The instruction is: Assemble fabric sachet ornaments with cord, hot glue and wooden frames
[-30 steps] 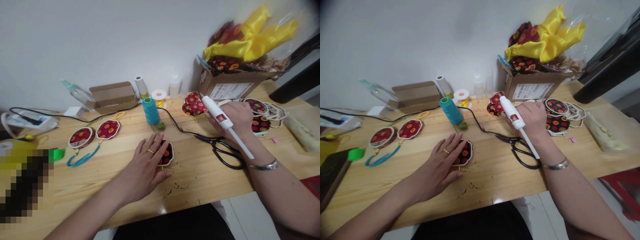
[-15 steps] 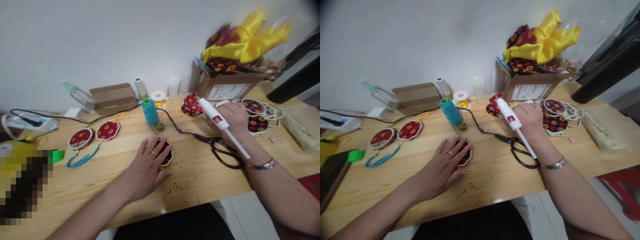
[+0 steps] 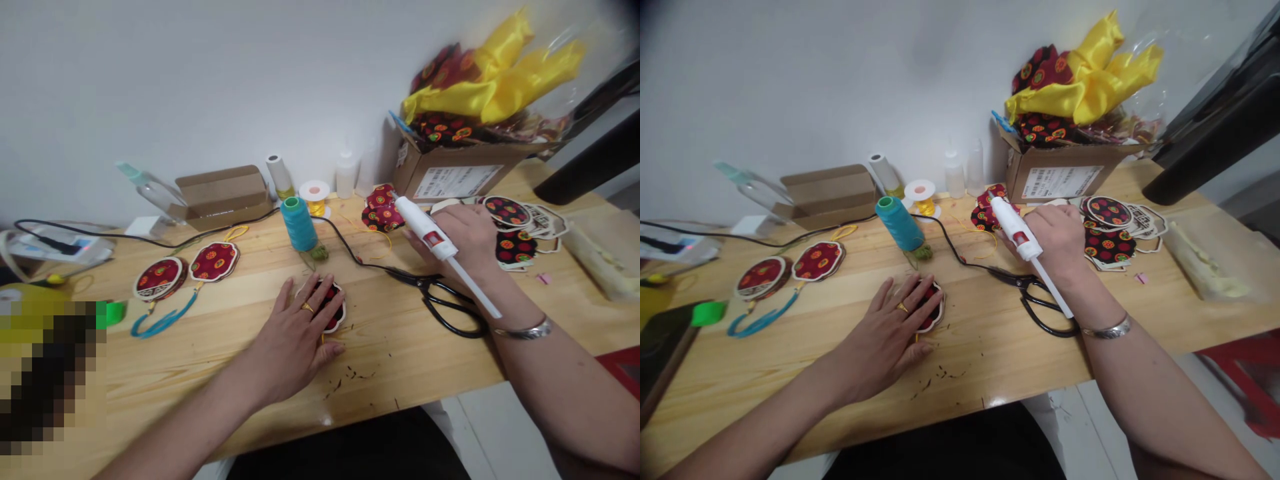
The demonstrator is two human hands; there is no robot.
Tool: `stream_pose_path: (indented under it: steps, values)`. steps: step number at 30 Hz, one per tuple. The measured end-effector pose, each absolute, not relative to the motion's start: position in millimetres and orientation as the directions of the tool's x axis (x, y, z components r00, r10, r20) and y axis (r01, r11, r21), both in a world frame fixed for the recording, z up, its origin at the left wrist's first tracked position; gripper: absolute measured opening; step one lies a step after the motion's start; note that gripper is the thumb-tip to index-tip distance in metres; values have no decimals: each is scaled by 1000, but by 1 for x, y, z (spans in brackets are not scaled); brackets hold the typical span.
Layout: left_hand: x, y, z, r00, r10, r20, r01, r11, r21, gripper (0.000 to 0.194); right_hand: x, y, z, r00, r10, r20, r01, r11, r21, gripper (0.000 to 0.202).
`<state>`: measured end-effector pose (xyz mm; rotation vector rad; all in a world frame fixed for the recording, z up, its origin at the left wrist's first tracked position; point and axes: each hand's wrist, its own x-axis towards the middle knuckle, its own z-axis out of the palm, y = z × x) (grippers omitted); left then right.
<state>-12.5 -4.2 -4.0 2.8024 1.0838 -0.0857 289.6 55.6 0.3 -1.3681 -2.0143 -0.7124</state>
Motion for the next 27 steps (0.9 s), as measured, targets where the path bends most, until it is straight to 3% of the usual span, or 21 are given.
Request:
stream_pose_path:
  steps: [19,24,27]
  values:
    - [-11,-4,-10,729,677,-100,685,-720,112,62,285,55,2,-344,637,690,933,317,172,27]
    - [-14,-3,-8,727,678,-109,686,-714,142,61,280,54,1,-318,662,679,935,336,111,28]
    - [-15,-1,-6,722,681,-122,691,-702,175,59,279,55,-2,-339,731,593,924,376,66,20]
